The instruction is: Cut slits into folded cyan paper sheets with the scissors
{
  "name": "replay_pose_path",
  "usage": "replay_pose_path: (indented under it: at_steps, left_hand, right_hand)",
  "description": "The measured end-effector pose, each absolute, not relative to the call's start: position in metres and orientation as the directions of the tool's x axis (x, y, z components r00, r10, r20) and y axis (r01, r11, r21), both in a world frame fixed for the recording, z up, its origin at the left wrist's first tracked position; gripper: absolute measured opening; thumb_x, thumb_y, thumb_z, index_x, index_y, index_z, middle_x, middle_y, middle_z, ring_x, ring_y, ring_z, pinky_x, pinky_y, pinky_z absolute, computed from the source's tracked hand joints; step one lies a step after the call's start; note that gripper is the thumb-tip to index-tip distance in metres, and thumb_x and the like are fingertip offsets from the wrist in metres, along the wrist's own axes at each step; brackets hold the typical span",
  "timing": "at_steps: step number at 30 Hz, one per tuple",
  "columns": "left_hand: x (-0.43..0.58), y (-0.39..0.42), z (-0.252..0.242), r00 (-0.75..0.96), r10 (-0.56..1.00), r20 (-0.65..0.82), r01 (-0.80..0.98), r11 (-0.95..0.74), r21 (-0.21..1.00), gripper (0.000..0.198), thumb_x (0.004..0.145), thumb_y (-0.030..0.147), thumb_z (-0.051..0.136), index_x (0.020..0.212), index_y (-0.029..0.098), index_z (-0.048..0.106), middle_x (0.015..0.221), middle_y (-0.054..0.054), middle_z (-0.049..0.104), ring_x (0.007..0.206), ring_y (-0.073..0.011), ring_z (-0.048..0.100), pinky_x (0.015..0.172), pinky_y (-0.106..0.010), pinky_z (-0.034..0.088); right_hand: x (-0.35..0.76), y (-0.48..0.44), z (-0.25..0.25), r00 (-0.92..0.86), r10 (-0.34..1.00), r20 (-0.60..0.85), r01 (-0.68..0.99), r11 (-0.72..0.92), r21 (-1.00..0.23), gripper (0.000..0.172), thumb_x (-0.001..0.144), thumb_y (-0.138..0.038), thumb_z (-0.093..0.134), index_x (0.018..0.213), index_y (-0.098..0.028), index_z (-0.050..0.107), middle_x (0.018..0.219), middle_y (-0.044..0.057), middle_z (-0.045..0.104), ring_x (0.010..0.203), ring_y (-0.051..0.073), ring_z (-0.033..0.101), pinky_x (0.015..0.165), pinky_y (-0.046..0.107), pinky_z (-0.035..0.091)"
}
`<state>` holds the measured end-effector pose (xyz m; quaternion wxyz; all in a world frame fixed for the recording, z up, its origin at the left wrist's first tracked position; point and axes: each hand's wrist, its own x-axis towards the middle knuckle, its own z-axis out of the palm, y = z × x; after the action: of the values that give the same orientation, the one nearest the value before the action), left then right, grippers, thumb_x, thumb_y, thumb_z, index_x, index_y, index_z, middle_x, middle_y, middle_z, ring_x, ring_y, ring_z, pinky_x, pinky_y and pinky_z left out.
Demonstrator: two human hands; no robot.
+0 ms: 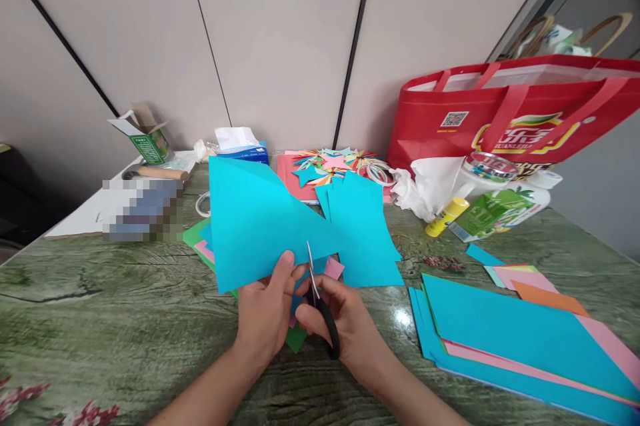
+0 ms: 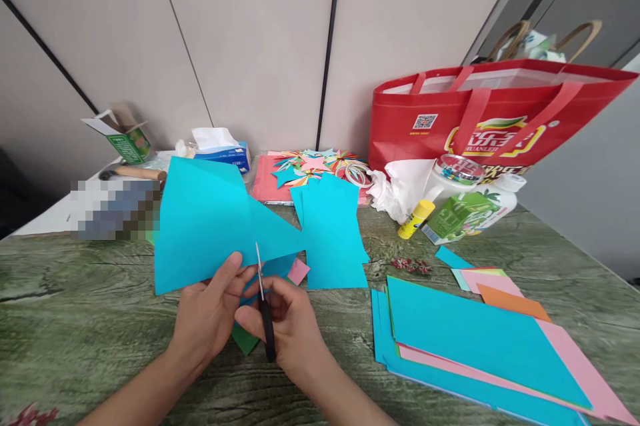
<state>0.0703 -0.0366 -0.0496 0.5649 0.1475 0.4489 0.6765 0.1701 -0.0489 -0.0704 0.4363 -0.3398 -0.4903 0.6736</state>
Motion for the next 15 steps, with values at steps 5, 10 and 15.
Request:
replay_pose_path:
  at_steps: [5,10,15]
  left_hand:
    - [0.0708,-0.0367,-0.0498,-0.330,0.900,-0.286,-0.592,0.039,0.805,0.016,0.059,0.020,0.070,0.059,0.014,0.055,0.049,0.001,0.063,0.051,-0.0154,0.063,0.046,-0.023,0.051]
    - [0.0707,-0.0373,-0.0509,-0.324,0.911,-0.253,-0.576,0.022,0.817,0.017,0.061,0.020,0.069,0.058,0.015,0.053,0.048,0.002,0.062,0.050,-0.0150,0.063,0.048,-0.024,0.052]
    - [0.0706,-0.0368,-0.0490,-0.314,0.923,-0.221,-0.608,-0.017,0.794,0.017,0.061,0.016,0.069,0.068,0.016,0.054,0.050,0.004,0.060,0.049,-0.0138,0.062,0.050,-0.025,0.052]
  right_hand:
    - [0.1697,-0.0494,-0.0693,-0.378,0.925,-0.049,-0.265,-0.159,-0.951,0.028,0.067,-0.038,0.066,0.072,-0.013,0.053,0.058,-0.004,0.042,0.051,0.008,0.031,0.047,0.022,0.024]
    - [0.1694,-0.0498,-0.0667,-0.366,0.926,-0.095,-0.214,-0.183,-0.959,0.032,0.064,-0.040,0.067,0.071,-0.013,0.052,0.051,-0.005,0.041,0.047,0.007,0.032,0.045,0.021,0.024]
    - [0.1688,-0.0502,-0.0698,-0.357,0.930,-0.089,-0.206,-0.171,-0.963,0.031,0.064,-0.040,0.068,0.069,-0.013,0.053,0.050,-0.006,0.040,0.046,0.007,0.033,0.044,0.021,0.025]
